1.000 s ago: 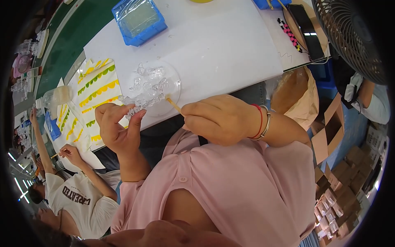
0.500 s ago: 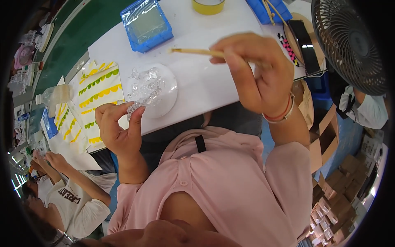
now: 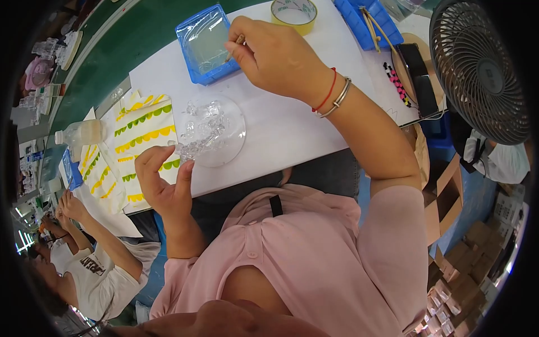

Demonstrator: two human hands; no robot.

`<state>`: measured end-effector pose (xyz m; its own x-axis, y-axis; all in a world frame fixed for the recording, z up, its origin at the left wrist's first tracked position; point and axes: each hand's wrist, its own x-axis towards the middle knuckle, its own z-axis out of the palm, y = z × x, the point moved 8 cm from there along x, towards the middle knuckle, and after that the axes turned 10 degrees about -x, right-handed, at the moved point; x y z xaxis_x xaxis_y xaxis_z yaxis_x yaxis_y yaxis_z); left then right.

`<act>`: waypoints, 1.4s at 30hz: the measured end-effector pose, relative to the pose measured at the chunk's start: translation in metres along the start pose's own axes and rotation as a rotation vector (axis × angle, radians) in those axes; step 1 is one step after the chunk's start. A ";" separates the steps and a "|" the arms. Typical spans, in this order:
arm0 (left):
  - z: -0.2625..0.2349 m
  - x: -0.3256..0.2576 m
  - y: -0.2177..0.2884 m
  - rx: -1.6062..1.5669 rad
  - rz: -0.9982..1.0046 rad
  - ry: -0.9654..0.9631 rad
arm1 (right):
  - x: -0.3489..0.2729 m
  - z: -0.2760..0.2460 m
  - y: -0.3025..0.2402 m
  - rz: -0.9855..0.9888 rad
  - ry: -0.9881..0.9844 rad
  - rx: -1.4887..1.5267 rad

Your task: Applying a clear adhesive or sealant to decorative plastic fixture parts using a small wooden applicator stick.

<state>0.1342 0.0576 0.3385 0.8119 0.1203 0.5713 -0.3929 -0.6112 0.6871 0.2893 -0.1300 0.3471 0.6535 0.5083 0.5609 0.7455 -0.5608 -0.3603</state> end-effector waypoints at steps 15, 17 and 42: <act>0.015 -0.014 -0.003 -0.134 -0.087 -0.096 | -0.095 -0.054 -0.037 0.129 -0.008 0.403; 0.017 -0.015 -0.003 -0.135 -0.085 -0.103 | -0.101 -0.044 -0.039 0.143 0.017 0.415; 0.019 -0.019 -0.005 -0.145 -0.072 -0.133 | -0.099 -0.035 -0.058 -0.012 0.031 0.264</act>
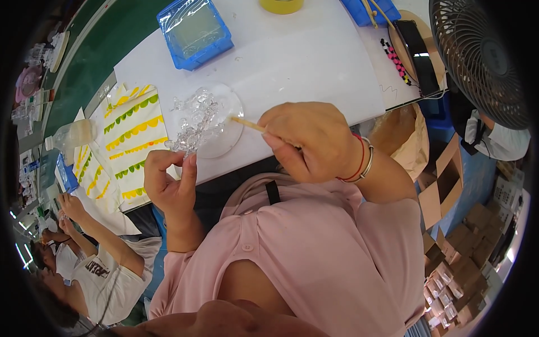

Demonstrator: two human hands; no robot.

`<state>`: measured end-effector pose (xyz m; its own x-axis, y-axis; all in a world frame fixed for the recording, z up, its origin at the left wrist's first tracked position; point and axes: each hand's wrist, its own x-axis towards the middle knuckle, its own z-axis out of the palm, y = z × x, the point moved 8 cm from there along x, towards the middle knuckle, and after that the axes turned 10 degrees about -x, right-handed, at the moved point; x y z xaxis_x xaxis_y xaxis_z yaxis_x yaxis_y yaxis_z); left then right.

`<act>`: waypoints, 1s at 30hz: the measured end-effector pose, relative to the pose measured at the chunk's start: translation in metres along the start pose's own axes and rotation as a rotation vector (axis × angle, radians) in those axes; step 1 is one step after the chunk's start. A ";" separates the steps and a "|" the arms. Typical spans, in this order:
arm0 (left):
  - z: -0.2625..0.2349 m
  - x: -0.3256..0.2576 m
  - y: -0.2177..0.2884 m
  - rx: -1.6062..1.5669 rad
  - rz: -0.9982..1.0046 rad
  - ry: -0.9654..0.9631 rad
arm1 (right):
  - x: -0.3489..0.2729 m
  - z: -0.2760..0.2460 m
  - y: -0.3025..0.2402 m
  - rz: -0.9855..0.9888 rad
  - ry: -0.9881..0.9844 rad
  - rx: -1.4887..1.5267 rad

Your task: Applying a clear adhesive or sealant to decorative plastic fixture parts using a small wooden applicator stick.

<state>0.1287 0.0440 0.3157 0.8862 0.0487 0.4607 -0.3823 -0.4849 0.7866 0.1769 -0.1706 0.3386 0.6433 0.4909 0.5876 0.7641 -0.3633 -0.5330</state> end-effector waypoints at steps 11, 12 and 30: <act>0.000 0.004 0.001 0.041 -0.008 -0.004 | -0.002 0.003 -0.002 -0.008 0.006 0.045; 0.000 0.004 0.001 0.046 -0.016 -0.005 | -0.002 0.005 -0.004 -0.019 -0.002 0.037; -0.019 0.019 -0.009 0.062 -0.002 -0.021 | -0.012 0.030 -0.020 -0.087 -0.024 0.089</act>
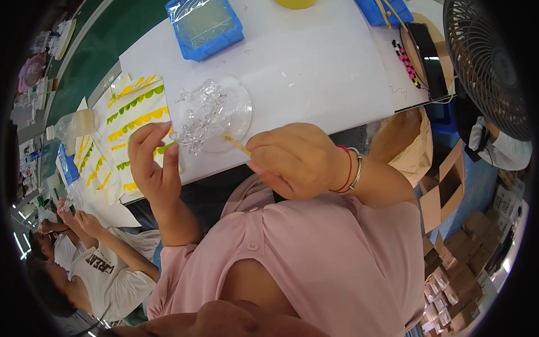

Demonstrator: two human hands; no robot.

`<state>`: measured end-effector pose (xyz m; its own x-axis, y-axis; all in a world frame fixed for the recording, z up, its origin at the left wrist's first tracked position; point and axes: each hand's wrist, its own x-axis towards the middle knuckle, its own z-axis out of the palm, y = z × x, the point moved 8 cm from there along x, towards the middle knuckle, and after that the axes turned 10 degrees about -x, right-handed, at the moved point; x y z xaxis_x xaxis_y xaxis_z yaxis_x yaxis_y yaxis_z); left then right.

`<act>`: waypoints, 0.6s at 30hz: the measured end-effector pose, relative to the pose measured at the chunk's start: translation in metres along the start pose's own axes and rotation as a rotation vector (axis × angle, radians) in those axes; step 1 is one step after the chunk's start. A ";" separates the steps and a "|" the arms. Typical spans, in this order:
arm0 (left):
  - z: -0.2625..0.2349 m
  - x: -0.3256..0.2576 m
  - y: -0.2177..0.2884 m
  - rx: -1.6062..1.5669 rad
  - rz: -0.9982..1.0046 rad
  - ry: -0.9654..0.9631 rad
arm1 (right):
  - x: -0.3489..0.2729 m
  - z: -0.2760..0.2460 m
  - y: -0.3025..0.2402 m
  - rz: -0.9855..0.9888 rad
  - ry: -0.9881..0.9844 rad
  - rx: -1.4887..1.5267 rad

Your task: Applying a clear adhesive or sealant to decorative plastic fixture parts using a small wooden applicator stick.

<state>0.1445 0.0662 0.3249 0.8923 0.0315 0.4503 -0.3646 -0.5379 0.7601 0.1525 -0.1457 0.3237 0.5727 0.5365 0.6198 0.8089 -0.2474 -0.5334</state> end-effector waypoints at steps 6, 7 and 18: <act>0.013 0.002 -0.002 0.027 -0.044 -0.143 | 0.002 0.014 -0.023 -0.146 -0.007 -0.112; 0.012 0.002 -0.002 0.024 -0.033 -0.130 | 0.003 0.016 -0.028 -0.204 -0.022 -0.185; 0.012 0.005 0.000 -0.003 0.032 -0.091 | -0.001 0.022 -0.039 -0.266 -0.011 -0.199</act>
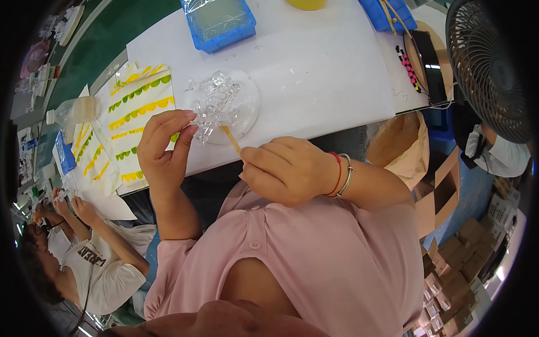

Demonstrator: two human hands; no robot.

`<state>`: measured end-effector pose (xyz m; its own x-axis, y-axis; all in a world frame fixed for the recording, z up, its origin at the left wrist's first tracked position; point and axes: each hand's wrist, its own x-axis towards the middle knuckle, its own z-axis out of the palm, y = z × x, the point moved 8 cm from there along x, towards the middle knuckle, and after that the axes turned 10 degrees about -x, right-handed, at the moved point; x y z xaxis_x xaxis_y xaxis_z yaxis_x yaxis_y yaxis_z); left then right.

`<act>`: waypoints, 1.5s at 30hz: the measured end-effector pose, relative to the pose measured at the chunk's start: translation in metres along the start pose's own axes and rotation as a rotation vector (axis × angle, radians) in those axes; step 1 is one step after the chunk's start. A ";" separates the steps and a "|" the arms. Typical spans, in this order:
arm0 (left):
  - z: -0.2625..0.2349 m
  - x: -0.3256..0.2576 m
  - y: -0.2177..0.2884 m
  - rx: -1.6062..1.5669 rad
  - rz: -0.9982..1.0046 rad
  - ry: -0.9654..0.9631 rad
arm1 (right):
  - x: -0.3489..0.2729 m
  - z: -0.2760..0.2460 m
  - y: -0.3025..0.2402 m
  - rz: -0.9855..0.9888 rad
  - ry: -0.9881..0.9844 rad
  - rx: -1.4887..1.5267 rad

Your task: Applying a clear adhesive or sealant to decorative plastic fixture parts using a small wooden applicator stick.

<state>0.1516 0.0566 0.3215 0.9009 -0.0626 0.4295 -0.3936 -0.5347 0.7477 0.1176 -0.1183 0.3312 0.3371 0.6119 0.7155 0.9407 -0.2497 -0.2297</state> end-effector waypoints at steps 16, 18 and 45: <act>0.001 0.002 -0.004 -0.038 -0.021 -0.014 | -0.010 -0.006 0.009 0.106 -0.041 0.111; -0.001 0.002 -0.004 -0.028 -0.012 -0.016 | -0.015 -0.017 0.017 0.151 -0.044 0.110; 0.004 0.012 -0.009 -0.131 -0.075 -0.174 | -0.016 -0.031 0.092 0.291 -0.017 0.160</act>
<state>0.1668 0.0572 0.3185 0.9419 -0.1771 0.2854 -0.3349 -0.4299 0.8385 0.1980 -0.1745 0.3193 0.5920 0.5448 0.5939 0.7983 -0.2953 -0.5249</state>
